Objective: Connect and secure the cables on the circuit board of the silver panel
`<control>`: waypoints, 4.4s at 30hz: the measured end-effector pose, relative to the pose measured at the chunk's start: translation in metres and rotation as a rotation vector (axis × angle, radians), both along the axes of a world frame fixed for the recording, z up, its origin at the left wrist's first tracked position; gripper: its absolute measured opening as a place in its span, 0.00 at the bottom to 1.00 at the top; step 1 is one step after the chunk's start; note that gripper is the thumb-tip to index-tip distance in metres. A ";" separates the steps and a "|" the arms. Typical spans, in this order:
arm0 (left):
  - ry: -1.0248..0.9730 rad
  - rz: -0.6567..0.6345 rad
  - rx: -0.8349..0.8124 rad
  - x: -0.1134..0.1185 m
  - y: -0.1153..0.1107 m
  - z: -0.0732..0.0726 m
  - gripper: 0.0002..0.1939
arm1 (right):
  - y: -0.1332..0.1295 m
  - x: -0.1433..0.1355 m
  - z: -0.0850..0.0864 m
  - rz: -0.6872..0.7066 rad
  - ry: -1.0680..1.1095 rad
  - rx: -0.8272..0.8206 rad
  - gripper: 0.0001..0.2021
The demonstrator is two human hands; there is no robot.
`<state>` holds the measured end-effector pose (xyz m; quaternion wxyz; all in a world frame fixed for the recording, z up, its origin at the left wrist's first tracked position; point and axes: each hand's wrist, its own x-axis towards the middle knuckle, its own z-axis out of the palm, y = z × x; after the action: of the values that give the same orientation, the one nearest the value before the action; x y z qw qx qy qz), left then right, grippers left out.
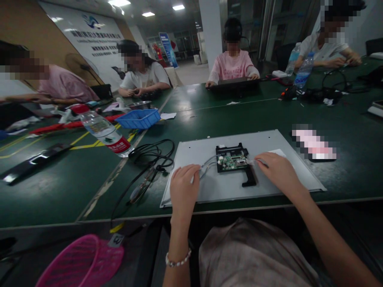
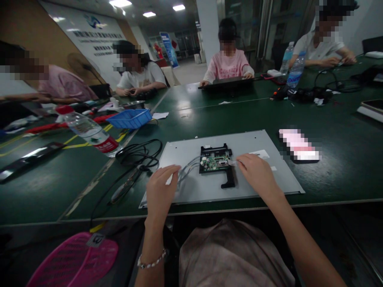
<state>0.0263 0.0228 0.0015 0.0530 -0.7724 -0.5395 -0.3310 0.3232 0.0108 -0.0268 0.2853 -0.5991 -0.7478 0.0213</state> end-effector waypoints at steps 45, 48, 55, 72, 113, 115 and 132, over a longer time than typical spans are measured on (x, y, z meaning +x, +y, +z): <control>0.400 -0.442 -0.379 0.063 0.149 0.012 0.11 | -0.005 0.005 -0.024 -0.056 -0.032 0.043 0.15; 0.383 -0.408 -0.405 0.067 0.150 0.016 0.11 | -0.005 0.005 -0.023 -0.058 -0.031 0.043 0.15; 0.452 -0.424 -0.097 0.127 0.144 0.029 0.13 | -0.005 0.005 -0.023 -0.050 -0.042 0.028 0.15; 0.517 -0.458 -0.163 0.159 0.138 0.022 0.13 | -0.005 0.006 -0.022 -0.033 -0.033 0.030 0.15; 0.609 -0.344 -0.144 0.080 0.050 0.050 0.13 | -0.007 0.026 -0.028 -0.233 0.043 0.040 0.14; 0.550 -0.353 -0.168 0.078 0.031 0.046 0.12 | -0.006 0.027 -0.030 -0.223 0.019 0.041 0.14; 0.174 -0.244 -0.168 0.085 -0.001 -0.011 0.15 | -0.005 0.016 -0.010 -0.258 -0.119 -0.007 0.13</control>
<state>0.1114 0.0214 -0.0090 -0.0059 -0.8597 -0.4608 -0.2203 0.3394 0.0054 -0.0373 0.2387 -0.6913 -0.6803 -0.0486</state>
